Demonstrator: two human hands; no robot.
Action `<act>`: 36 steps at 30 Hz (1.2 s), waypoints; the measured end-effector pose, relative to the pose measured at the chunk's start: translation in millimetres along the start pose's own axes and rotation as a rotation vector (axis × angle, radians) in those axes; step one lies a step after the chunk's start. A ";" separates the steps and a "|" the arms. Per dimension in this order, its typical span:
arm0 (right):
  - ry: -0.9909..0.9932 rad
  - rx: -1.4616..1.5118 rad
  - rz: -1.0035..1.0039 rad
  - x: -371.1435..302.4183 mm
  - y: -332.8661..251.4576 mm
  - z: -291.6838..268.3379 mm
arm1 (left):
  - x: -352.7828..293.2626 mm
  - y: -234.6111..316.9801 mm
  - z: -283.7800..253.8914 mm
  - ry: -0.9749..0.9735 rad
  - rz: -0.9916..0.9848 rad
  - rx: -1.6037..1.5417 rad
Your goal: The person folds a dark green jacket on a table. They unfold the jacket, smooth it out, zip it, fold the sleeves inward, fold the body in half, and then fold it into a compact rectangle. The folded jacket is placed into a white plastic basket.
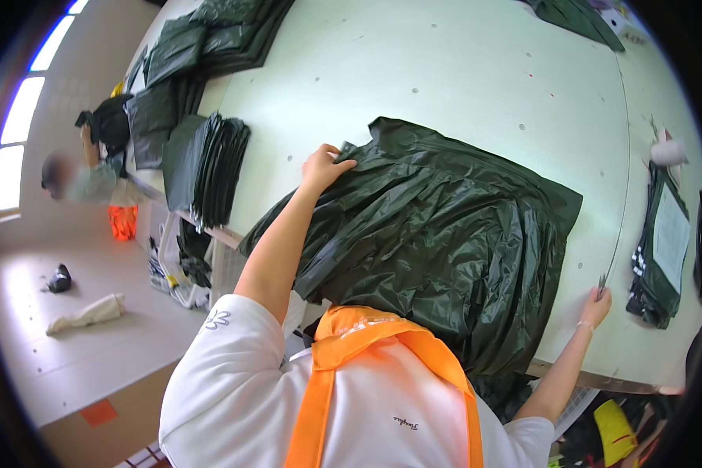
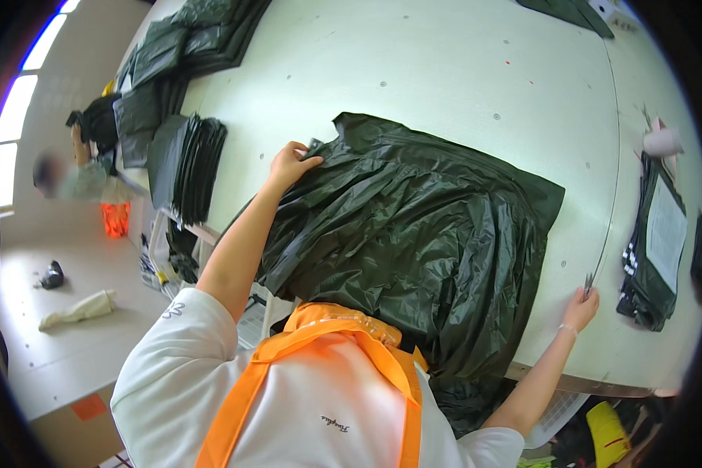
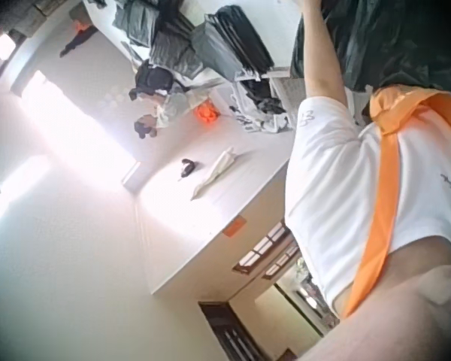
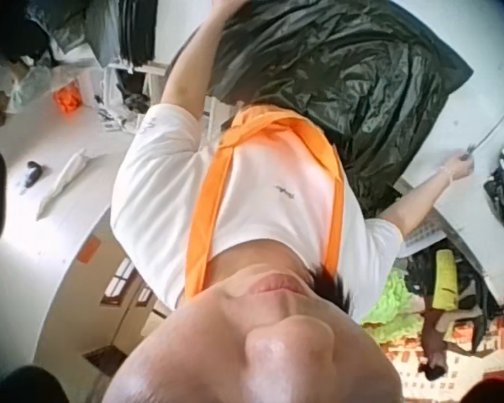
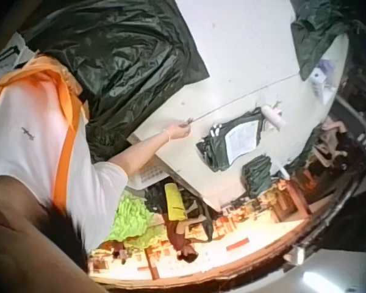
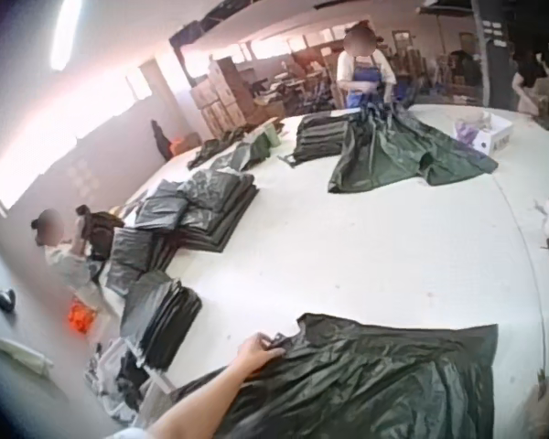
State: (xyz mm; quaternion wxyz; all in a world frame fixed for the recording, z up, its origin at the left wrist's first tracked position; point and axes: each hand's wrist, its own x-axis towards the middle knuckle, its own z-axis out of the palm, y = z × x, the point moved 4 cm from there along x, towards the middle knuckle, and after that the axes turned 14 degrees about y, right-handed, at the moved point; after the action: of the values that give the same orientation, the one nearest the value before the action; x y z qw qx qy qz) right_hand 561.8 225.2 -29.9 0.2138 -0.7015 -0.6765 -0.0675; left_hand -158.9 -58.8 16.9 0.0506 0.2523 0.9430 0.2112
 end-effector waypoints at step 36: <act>-0.201 1.078 -0.637 -129.2 -549.9 -149.6 | -78.3 104.4 -80.6 -0.238 -0.339 -1.498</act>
State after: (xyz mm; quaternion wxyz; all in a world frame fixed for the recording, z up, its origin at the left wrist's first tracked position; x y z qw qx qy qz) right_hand 43.4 44.1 169.8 0.4419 -0.2625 -0.8077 0.2889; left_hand -59.8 -46.0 133.2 0.3401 0.0239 0.5627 0.7531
